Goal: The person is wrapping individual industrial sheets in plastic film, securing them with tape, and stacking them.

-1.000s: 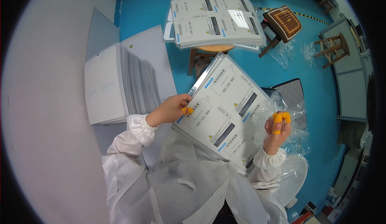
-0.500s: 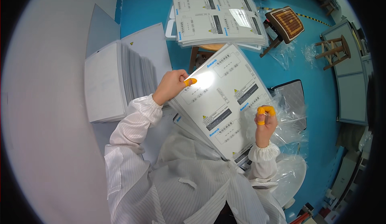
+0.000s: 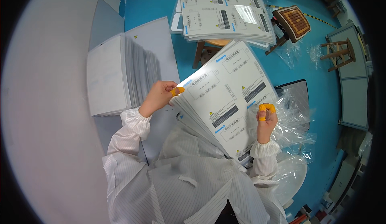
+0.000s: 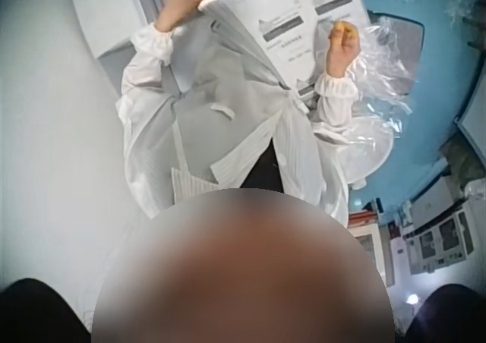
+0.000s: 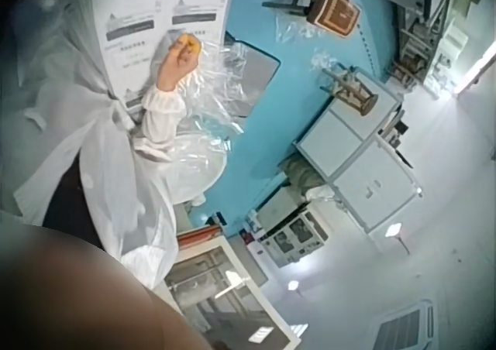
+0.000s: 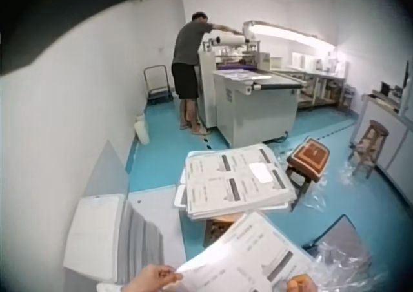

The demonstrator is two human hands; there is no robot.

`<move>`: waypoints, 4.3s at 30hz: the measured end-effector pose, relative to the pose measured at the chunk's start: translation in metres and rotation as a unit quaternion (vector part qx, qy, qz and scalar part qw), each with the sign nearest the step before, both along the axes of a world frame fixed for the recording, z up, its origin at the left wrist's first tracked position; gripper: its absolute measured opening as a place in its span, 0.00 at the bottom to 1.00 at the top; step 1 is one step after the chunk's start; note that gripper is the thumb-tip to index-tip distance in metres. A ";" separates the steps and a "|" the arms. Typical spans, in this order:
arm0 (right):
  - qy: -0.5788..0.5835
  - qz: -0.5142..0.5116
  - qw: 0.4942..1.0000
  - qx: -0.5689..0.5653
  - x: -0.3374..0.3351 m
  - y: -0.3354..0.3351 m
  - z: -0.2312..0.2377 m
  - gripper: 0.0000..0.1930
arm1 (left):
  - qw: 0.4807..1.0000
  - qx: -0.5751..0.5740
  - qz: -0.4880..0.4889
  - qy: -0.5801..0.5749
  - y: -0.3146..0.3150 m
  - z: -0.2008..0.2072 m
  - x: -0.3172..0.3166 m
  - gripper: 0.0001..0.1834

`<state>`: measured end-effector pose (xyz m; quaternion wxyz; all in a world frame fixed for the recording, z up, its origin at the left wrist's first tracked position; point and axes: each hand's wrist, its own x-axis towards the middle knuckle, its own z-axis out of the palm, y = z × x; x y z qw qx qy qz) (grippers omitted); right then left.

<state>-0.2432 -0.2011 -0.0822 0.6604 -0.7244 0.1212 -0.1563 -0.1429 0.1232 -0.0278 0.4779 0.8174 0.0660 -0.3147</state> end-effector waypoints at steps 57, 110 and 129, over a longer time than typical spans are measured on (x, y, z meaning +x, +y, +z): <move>0.029 0.017 0.999 -0.009 -0.007 0.012 -0.004 0.14 | 0.983 -0.168 0.014 -0.074 0.003 -0.024 0.026 0.13; 0.002 0.116 0.947 -0.301 0.121 0.155 -0.007 0.21 | 0.985 -0.036 -0.127 -0.107 -0.022 -0.030 0.093 0.07; 0.008 0.187 0.946 -0.264 0.121 0.136 -0.027 0.09 | 0.975 -0.169 -0.141 -0.008 -0.011 -0.027 0.097 0.13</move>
